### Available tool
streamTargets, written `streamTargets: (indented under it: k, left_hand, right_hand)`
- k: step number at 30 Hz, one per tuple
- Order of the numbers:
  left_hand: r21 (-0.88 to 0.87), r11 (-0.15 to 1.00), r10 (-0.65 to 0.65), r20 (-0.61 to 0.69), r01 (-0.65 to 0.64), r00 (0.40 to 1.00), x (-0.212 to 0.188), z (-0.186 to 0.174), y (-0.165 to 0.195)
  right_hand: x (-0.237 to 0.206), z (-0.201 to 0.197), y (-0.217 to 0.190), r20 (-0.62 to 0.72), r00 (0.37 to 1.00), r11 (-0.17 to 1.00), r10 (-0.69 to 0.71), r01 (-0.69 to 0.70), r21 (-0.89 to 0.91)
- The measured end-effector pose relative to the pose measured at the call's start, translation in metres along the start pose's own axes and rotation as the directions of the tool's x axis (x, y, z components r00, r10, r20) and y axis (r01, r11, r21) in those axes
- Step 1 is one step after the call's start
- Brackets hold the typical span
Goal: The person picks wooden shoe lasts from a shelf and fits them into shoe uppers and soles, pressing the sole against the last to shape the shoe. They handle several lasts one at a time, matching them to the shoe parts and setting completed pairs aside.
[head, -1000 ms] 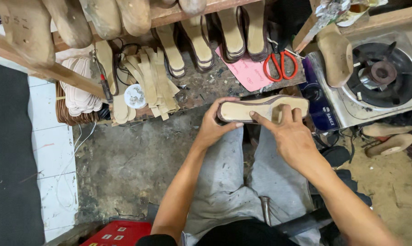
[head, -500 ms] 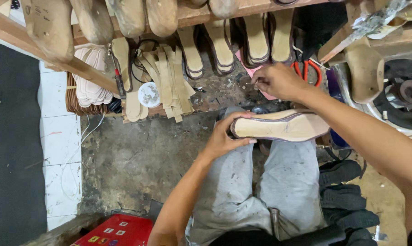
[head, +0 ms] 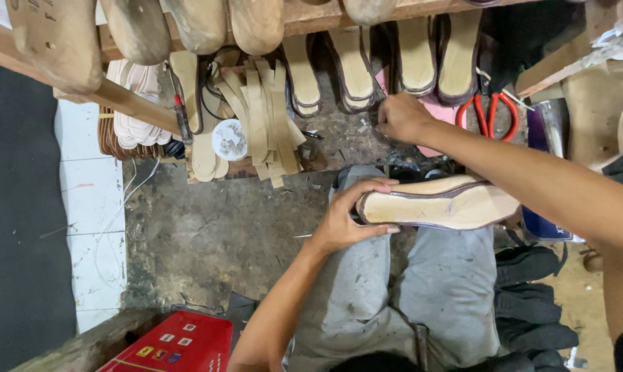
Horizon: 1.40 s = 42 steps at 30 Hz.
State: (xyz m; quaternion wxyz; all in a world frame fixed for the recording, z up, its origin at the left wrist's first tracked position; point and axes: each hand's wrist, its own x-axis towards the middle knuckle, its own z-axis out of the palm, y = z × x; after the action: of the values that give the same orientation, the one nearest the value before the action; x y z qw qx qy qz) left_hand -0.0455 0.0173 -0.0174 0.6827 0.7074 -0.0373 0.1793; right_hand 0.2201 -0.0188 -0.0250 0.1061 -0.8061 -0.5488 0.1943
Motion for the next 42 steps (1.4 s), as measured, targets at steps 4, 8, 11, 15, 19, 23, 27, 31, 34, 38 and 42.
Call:
streamTargets:
  k: [4,8,11,15,19,23,27,31,34,38,42]
  left_hand:
    - [-0.008,1.000,0.002,0.003,-0.002,1.000,-0.001,0.004,0.002]
    - [0.003,1.000,-0.026,0.004,0.026,1.000,-0.003,0.008,0.005]
    - [-0.004,1.000,-0.028,-0.004,0.028,1.000,-0.006,0.011,0.008]
    - [0.001,0.999,-0.041,-0.022,0.041,0.999,-0.014,0.013,0.015]
    - [-0.029,0.998,-0.055,-0.002,0.055,0.998,-0.018,0.020,0.017]
    - [-0.008,0.996,-0.093,-0.004,0.093,0.996,0.000,0.020,0.004]
    - [0.022,0.993,-0.116,-0.017,0.117,0.993,0.001,0.026,-0.005]
    - [-0.001,0.995,-0.104,-0.010,0.104,0.995,-0.003,0.031,-0.009]
    - [-0.009,0.996,-0.092,-0.015,0.092,0.996,-0.003,0.032,-0.010]
    - [-0.013,0.990,-0.138,-0.006,0.137,0.990,-0.002,0.032,-0.010]
    - [-0.016,0.991,-0.133,-0.004,0.133,0.991,-0.001,0.031,-0.009]
  right_hand:
    - [0.006,0.007,-0.008,0.094,0.979,0.983,0.179,-0.181,0.014]
    - [0.002,-0.008,-0.020,0.097,0.977,0.979,0.191,-0.182,-0.093]
    - [-0.025,-0.037,-0.028,0.075,0.997,0.999,0.034,-0.032,-0.033]
    - [-0.103,-0.076,-0.064,-0.059,0.997,0.876,0.049,-0.015,0.483]
    - [-0.173,-0.076,-0.094,-0.186,0.983,0.678,-0.002,0.138,0.722]
    - [-0.185,-0.063,-0.098,-0.125,0.981,0.629,0.151,0.003,0.778]
    - [-0.189,-0.051,-0.095,-0.215,0.968,0.780,0.127,0.036,0.624]
    - [-0.196,-0.042,-0.095,-0.265,0.954,0.843,0.140,0.026,0.537]
    - [-0.197,-0.042,-0.094,-0.264,0.958,0.874,0.115,0.029,0.485]
    - [-0.195,-0.049,-0.095,-0.326,0.945,0.900,-0.001,0.143,0.412]
    - [-0.194,-0.052,-0.099,-0.323,0.946,0.935,-0.027,0.138,0.327]
